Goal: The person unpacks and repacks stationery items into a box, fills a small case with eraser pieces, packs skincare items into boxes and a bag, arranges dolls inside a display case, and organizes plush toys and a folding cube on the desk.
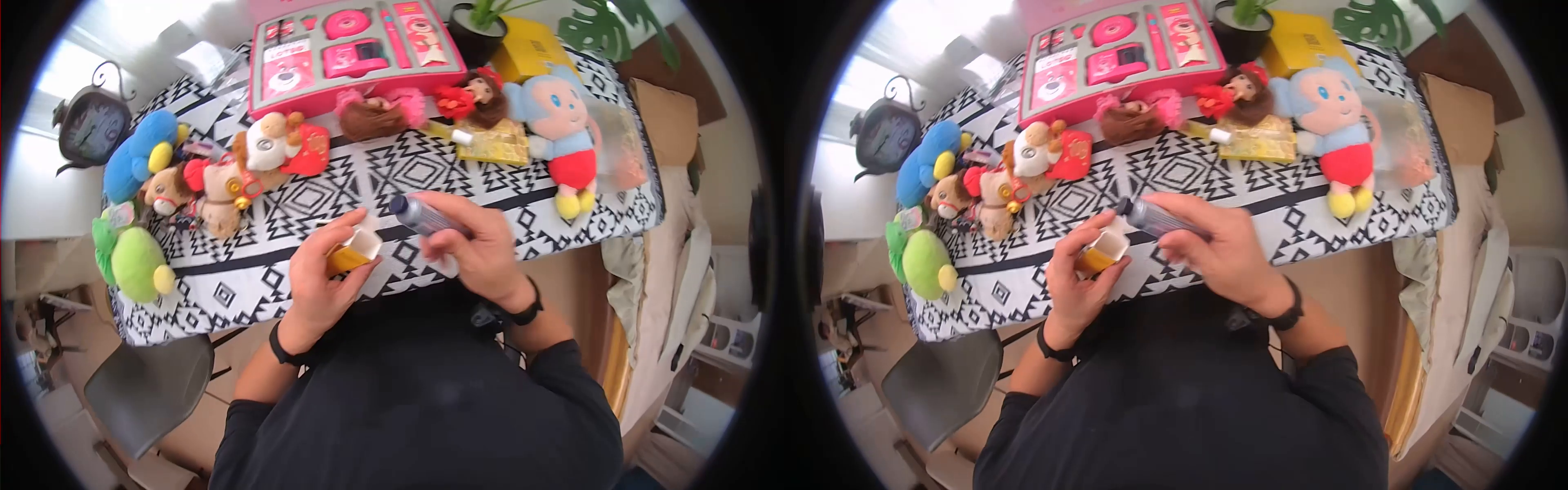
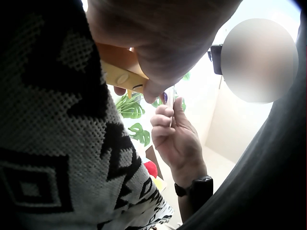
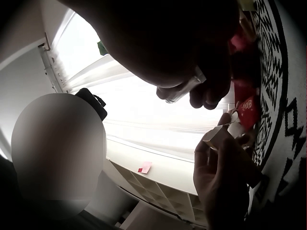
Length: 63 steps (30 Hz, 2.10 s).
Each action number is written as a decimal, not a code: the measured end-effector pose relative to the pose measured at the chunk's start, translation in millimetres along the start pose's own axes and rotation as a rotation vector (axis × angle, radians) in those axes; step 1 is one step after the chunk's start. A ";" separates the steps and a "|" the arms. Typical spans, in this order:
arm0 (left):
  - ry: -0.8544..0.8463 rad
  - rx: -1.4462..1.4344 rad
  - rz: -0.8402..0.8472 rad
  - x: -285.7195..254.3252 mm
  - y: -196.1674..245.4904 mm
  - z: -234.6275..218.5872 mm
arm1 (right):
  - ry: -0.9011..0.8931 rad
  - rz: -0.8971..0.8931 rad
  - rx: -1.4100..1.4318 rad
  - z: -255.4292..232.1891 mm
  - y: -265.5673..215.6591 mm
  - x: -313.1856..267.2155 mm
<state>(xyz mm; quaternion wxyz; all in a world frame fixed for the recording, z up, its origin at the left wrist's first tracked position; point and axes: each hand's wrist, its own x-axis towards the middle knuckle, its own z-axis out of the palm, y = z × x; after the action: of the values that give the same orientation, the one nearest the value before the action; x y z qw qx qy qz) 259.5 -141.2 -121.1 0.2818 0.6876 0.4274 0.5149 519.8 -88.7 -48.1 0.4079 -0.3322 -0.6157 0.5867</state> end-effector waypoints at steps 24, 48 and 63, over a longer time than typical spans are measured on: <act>0.038 0.120 0.182 9.1 6.0 9.4 | -0.156 -0.160 -0.555 21.3 -18.6 20.5; 0.205 0.216 0.253 10.4 7.8 10.2 | -0.025 -0.222 -0.498 41.0 -17.0 18.5; 0.227 0.064 0.159 8.2 6.9 11.8 | 0.014 -0.617 -0.722 40.9 1.9 13.4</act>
<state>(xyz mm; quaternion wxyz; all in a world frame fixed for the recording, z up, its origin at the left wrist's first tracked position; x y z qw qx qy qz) 273.6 -136.7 -115.2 0.1681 0.6654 0.4166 0.5962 477.2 -95.0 -47.6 0.4257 -0.2583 -0.8474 0.1844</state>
